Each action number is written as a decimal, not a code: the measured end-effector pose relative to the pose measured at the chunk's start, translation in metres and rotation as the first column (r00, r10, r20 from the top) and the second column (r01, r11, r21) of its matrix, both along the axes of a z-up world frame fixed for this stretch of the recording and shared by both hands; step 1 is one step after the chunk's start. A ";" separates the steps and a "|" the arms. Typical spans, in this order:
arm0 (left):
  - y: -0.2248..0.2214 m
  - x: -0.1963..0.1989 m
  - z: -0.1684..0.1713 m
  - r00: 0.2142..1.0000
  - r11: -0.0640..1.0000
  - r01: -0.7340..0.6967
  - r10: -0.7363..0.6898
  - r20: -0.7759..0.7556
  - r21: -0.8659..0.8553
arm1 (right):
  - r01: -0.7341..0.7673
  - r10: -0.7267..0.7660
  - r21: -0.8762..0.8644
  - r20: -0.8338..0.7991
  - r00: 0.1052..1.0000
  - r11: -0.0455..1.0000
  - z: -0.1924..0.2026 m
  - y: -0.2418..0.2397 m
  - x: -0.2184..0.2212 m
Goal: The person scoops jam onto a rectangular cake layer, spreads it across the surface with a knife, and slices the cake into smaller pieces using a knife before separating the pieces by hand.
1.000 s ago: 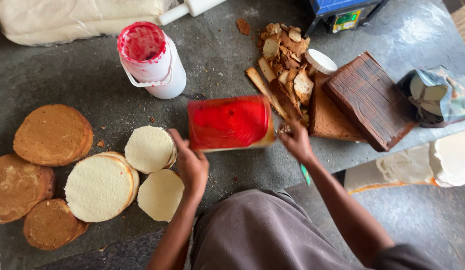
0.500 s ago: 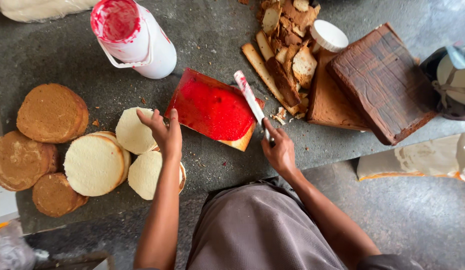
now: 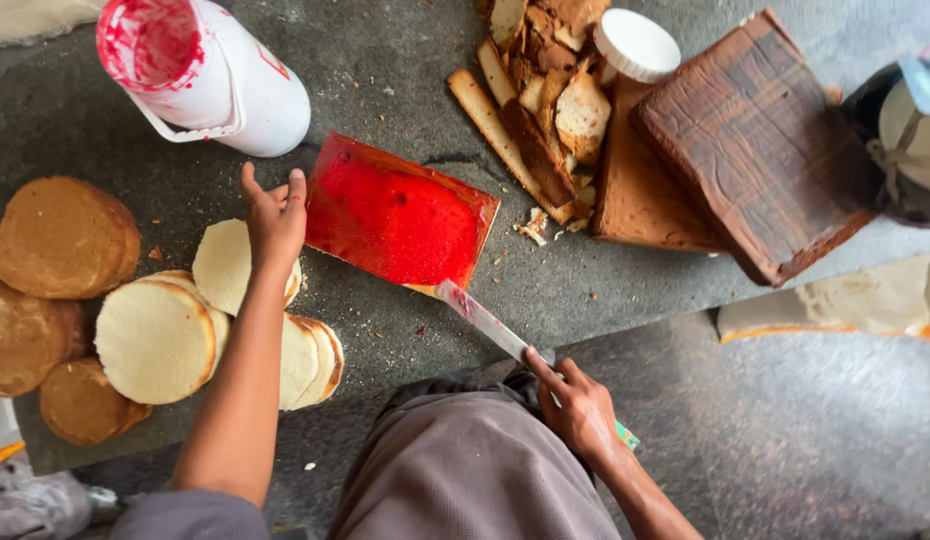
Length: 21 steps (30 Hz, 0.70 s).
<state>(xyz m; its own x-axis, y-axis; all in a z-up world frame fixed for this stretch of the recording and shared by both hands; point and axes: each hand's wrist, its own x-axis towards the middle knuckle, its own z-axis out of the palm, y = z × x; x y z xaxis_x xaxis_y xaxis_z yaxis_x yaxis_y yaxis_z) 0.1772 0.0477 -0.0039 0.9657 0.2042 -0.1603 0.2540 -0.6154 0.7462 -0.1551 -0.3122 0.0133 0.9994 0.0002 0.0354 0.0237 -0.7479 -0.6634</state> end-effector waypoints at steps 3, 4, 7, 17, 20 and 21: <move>-0.002 0.013 -0.015 0.999 0.999 0.002 -0.005 0.054 0.053 | 0.064 -0.064 -0.021 -0.038 0.997 0.998 0.000 -0.016 0.003; -0.001 0.015 -0.017 0.998 0.999 -0.011 0.008 0.063 0.044 | 0.051 -0.052 -0.030 -0.028 0.998 0.998 0.001 -0.016 0.010; -0.009 0.016 -0.025 0.999 0.988 -0.029 0.026 0.024 0.153 | 0.139 -0.141 -0.040 -0.063 0.988 0.990 0.001 -0.017 0.057; -0.015 0.013 -0.027 0.996 0.987 -0.040 0.027 0.090 0.154 | -0.246 0.272 -0.225 0.093 0.958 0.943 0.002 -0.020 0.031; -0.019 0.008 -0.027 0.992 0.982 -0.053 0.030 0.126 0.180 | -0.210 0.264 -0.243 0.215 0.940 0.947 -0.001 -0.035 0.014; -0.020 0.006 -0.025 0.986 0.981 -0.049 0.018 0.166 0.189 | -0.143 0.209 -0.269 0.236 0.949 0.953 -0.003 -0.040 0.014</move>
